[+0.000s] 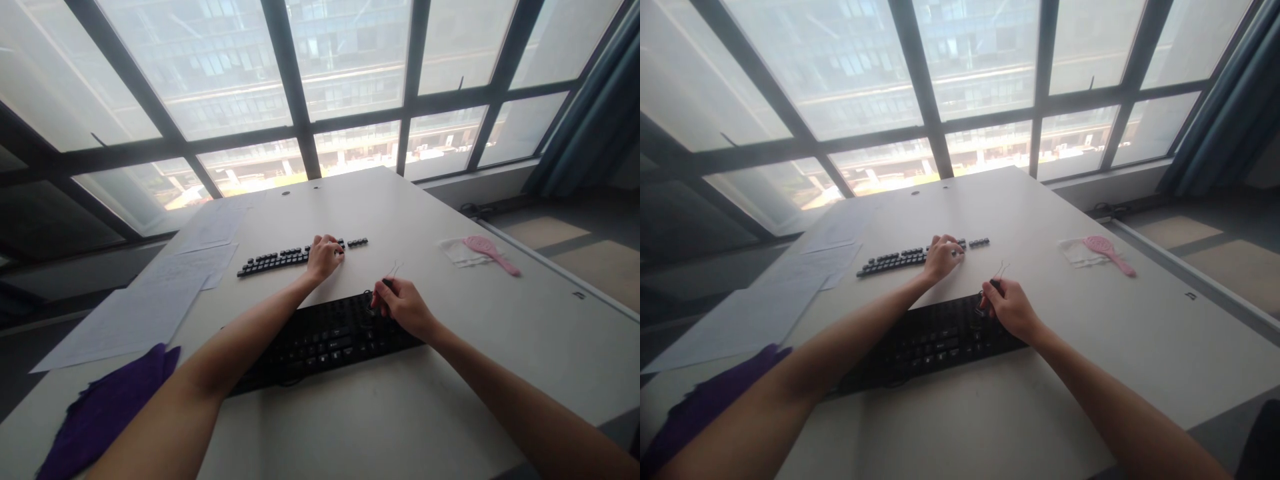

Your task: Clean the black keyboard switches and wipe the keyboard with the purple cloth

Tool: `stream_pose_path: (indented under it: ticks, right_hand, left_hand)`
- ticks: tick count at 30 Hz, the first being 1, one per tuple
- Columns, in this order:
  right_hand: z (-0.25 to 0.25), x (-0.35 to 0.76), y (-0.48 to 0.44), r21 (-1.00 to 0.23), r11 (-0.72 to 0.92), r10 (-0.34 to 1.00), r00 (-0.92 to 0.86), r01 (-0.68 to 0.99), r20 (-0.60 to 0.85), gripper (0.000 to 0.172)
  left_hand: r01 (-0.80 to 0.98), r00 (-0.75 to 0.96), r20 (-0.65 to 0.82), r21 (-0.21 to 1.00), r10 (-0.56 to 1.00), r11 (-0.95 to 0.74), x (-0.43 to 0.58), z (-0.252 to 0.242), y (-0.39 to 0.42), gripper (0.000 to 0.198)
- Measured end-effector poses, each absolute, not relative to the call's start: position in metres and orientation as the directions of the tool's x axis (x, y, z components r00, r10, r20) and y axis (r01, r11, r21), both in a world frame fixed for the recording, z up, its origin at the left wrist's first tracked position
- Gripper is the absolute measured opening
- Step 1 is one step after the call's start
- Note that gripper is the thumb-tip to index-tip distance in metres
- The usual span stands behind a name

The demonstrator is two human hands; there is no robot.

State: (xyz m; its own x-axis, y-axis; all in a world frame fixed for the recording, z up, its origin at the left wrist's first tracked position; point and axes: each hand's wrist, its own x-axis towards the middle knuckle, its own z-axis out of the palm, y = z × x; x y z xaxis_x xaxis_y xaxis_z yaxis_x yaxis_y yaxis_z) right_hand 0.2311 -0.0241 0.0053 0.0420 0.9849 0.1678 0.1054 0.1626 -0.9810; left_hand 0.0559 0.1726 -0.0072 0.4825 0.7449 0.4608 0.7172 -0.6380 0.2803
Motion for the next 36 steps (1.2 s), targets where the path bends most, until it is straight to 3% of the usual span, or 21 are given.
stream_pose_path:
  ticks: [17, 24, 28, 33, 36]
  right_hand:
    - [0.008, 0.231, -0.024, -0.985, 0.143, 0.988, 0.036, 0.093, 0.147, 0.044]
    - [0.008, 0.234, -0.024, -0.989, 0.144, 0.984, 0.107, -0.016, 0.141, 0.050]
    - [0.009, 0.237, -0.024, -0.967, 0.239, 0.953, 0.172, 0.084, 0.251, 0.042]
    - [0.006, 0.236, -0.025, -0.927, 0.281, 0.952, 0.053, 0.247, 0.303, 0.035]
    - [0.003, 0.235, -0.024, -0.915, 0.294, 0.953, -0.007, 0.278, 0.304, 0.032]
  left_hand:
    - [0.728, 0.451, 0.462, 0.304, 0.763, -0.614, 0.052, -0.011, 0.184, 0.006]
    - [0.719, 0.429, 0.478, 0.333, 0.767, -0.610, 0.052, -0.004, 0.183, 0.012]
    - [0.677, 0.461, 0.469, 0.363, 0.753, -0.640, 0.057, 0.013, 0.153, 0.012]
    - [0.500, 0.641, 0.352, 0.484, 0.682, -0.718, 0.060, 0.035, 0.074, 0.021]
    - [0.491, 0.663, 0.270, 0.547, 0.698, -0.678, 0.056, 0.039, 0.032, 0.023]
